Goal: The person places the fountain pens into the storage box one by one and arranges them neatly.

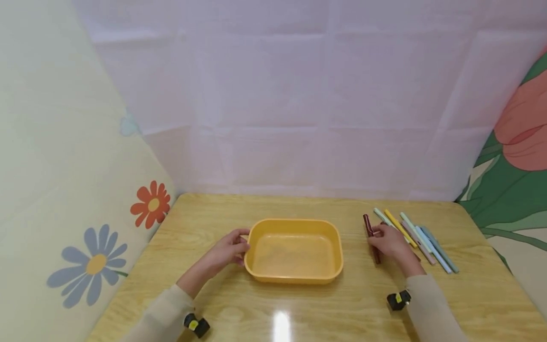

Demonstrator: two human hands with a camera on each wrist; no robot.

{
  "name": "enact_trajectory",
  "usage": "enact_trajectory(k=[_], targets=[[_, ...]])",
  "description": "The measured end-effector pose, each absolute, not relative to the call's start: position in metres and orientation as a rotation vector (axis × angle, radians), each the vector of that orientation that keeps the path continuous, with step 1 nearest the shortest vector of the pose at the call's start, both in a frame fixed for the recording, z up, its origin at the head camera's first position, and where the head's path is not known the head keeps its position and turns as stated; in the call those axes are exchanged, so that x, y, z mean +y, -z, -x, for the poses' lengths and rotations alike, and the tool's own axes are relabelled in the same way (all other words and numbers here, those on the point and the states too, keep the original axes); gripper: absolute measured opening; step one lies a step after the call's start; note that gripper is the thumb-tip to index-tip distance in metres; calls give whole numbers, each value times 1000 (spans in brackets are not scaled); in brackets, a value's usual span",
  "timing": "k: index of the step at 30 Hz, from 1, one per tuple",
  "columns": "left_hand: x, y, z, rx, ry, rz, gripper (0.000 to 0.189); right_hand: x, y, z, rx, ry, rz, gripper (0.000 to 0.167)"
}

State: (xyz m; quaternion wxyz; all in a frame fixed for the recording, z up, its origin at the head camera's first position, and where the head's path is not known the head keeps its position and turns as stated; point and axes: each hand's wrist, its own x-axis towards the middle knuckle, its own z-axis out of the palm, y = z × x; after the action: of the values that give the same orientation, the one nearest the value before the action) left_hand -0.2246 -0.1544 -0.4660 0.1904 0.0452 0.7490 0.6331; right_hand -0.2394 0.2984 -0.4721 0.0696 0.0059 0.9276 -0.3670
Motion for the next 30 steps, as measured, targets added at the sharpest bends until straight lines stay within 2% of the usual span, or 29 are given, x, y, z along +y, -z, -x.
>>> enact_trajectory(k=[11, 30], targets=[[-156, 469, 224, 2063, -1800, -104, 54, 293, 468, 220, 2226, 1778, -77, 63], [-153, 471, 223, 2016, -1836, -109, 52, 252, 443, 214, 1859, 2016, 69, 65]])
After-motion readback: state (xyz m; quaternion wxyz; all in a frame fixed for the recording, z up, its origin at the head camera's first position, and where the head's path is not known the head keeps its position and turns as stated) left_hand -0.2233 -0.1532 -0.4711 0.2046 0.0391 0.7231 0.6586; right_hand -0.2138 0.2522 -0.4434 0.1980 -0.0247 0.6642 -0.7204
